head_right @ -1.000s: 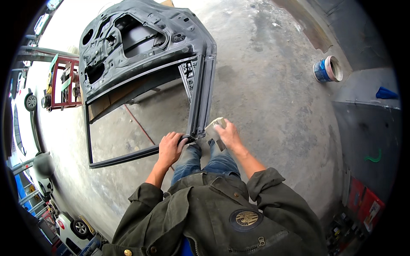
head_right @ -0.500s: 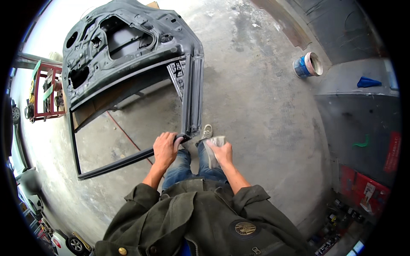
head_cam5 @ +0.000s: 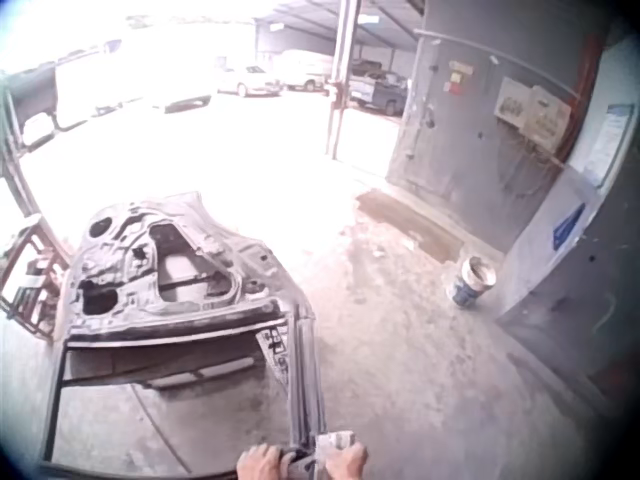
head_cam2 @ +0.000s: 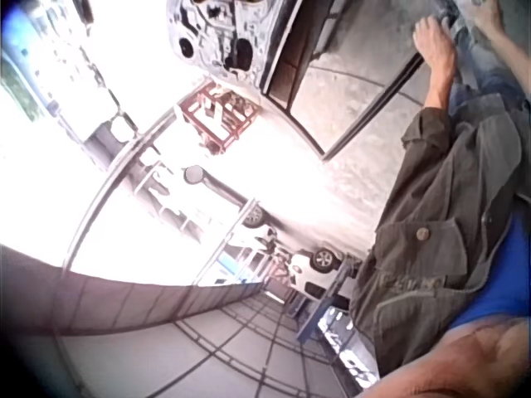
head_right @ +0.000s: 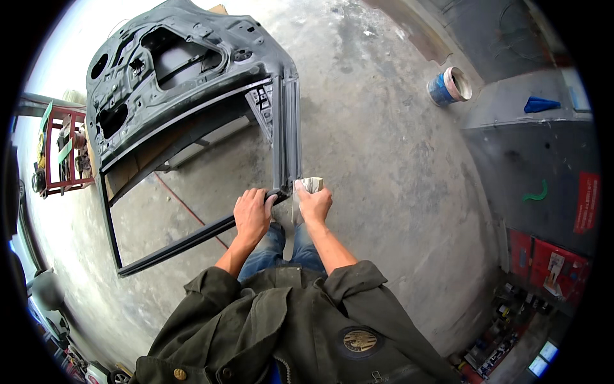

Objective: The person sands the edges and surfaces of a car door frame and a curved trim piece using a sanding block. The person repositions the parts on a stand to reach different areas and continues sanding until the clip ends.

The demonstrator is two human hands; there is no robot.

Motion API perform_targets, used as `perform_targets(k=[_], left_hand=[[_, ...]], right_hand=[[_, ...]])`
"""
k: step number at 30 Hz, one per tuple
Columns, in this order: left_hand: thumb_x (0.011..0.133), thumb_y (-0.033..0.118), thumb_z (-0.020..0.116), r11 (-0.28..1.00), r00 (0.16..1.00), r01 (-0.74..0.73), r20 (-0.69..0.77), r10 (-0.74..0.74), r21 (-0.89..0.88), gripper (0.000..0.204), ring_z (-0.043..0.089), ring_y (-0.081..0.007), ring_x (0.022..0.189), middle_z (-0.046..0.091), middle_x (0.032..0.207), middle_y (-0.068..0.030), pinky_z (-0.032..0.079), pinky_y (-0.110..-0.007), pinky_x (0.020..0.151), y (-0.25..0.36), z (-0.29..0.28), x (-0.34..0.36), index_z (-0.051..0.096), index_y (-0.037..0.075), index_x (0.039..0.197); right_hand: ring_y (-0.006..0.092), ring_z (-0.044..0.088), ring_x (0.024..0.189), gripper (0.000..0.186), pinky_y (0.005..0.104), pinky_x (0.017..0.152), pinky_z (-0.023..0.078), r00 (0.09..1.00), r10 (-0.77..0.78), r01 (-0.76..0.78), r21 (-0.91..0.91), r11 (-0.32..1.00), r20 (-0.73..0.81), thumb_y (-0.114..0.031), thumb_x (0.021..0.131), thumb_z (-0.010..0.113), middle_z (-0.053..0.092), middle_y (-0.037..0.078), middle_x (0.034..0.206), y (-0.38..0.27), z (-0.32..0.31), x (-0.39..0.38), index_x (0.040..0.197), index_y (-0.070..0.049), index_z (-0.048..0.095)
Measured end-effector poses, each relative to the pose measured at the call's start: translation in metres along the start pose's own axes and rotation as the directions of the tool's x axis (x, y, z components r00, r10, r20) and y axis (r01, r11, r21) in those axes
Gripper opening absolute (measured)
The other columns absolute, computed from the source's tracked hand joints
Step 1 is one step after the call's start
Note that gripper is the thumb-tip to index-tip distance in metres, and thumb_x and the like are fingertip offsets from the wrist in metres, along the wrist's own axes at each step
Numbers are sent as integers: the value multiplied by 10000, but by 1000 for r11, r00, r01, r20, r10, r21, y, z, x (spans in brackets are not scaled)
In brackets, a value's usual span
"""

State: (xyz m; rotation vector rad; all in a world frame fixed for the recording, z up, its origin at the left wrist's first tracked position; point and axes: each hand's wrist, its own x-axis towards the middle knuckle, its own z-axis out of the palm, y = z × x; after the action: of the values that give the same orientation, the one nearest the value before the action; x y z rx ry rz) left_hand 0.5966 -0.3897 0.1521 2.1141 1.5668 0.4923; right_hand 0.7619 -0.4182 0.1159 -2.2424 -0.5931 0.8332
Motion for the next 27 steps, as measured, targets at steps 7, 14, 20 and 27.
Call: perform_targets(k=[7,14,20,27], left_hand=[[930,266,693,1000,1000,10,11,-10,18,205,624,-294,899,667,903,-91,462,-399,776,-1,3,1,717,73,996],[923,255,697,1000,1000,-29,-5,29,2,212,617,-286,898,654,898,-93,460,-389,770,-4,1,0,700,51,980],[933,259,690,1000,999,-31,-11,31,5,220,624,-286,914,663,909,-90,462,-390,773,-2,2,1,703,49,999],[930,259,691,1000,1000,5,27,-6,3,218,634,-293,920,683,928,-95,475,-400,792,0,-3,3,716,54,1003]], right_hand=[[292,726,716,333,421,706,543,998,-59,58,80,995,7,-312,761,861,739,146,763,-5,19,-11,840,-14,737],[138,659,653,263,352,642,533,993,-55,42,116,992,109,-217,758,890,724,57,740,-2,-3,-7,786,-8,733],[150,666,657,314,360,631,533,997,67,-72,140,988,38,-249,758,887,731,84,757,-1,-1,8,798,25,740],[267,718,724,328,400,695,545,994,-36,23,124,992,100,-302,780,839,745,138,782,8,11,-14,852,3,742]])
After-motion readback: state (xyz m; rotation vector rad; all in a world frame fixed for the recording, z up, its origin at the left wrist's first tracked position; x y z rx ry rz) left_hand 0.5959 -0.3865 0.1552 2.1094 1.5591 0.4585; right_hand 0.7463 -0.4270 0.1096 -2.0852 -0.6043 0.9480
